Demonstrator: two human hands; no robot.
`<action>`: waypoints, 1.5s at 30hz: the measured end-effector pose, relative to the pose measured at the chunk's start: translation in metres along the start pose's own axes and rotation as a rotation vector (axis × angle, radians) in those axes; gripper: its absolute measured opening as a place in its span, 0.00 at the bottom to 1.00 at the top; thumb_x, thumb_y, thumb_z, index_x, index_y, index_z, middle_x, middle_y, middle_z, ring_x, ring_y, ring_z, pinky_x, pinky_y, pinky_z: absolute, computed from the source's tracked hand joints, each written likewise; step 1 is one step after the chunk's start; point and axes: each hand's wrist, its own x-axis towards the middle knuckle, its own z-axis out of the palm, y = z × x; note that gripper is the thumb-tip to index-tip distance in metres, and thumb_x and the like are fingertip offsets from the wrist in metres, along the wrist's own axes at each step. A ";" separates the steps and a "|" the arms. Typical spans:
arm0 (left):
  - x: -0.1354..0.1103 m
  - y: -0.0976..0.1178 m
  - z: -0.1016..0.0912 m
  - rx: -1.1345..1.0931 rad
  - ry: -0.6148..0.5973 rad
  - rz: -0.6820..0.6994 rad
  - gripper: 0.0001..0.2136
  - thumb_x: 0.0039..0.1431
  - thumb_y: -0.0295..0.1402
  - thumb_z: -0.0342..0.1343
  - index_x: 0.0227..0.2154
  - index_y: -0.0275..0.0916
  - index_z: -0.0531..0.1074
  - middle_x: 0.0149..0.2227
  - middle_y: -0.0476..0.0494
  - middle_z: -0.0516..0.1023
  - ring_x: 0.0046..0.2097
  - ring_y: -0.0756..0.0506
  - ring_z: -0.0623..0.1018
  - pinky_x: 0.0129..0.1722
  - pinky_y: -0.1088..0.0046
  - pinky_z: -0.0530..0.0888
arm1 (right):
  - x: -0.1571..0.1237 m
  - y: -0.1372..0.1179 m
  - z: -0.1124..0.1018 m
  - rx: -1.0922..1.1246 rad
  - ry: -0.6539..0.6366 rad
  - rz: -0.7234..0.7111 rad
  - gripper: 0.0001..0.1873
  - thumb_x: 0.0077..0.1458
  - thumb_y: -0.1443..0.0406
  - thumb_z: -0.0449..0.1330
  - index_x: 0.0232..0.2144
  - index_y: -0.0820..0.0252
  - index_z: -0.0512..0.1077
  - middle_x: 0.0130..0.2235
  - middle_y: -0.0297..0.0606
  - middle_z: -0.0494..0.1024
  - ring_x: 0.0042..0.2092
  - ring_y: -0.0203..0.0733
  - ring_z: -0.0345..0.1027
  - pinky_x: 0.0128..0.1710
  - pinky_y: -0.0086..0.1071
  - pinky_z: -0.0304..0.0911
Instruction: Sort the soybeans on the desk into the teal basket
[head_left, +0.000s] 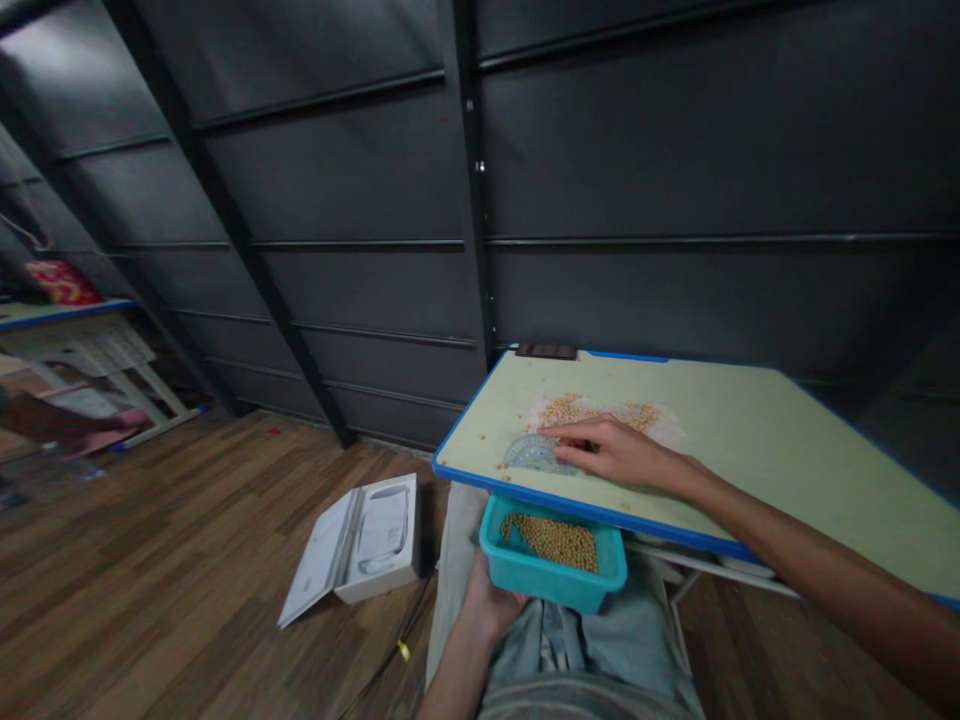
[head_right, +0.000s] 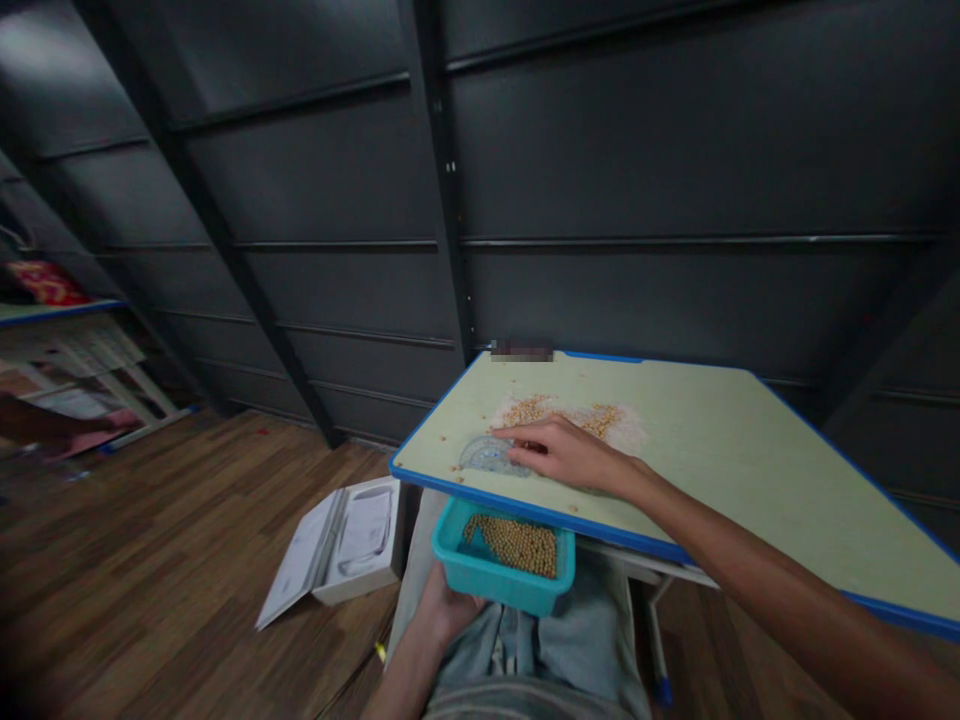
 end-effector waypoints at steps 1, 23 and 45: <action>0.000 0.000 -0.001 0.001 0.000 -0.005 0.16 0.62 0.37 0.59 0.48 0.34 0.80 0.45 0.35 0.88 0.57 0.36 0.81 0.61 0.55 0.75 | 0.000 0.001 0.000 0.003 0.005 -0.003 0.21 0.69 0.59 0.60 0.62 0.49 0.75 0.54 0.43 0.84 0.46 0.47 0.78 0.49 0.40 0.70; -0.014 0.004 0.010 -0.009 0.115 -0.003 0.17 0.60 0.33 0.59 0.51 0.35 0.78 0.39 0.38 0.89 0.54 0.35 0.83 0.58 0.51 0.77 | 0.003 0.001 0.005 0.033 0.018 -0.010 0.20 0.68 0.61 0.60 0.60 0.55 0.77 0.37 0.39 0.85 0.30 0.38 0.69 0.35 0.34 0.63; -0.013 0.008 0.016 0.044 0.073 -0.101 0.14 0.60 0.40 0.62 0.42 0.34 0.81 0.37 0.39 0.89 0.53 0.36 0.84 0.57 0.59 0.77 | 0.002 -0.002 0.002 0.013 0.013 -0.003 0.20 0.69 0.61 0.60 0.61 0.50 0.76 0.50 0.42 0.86 0.40 0.44 0.77 0.43 0.38 0.68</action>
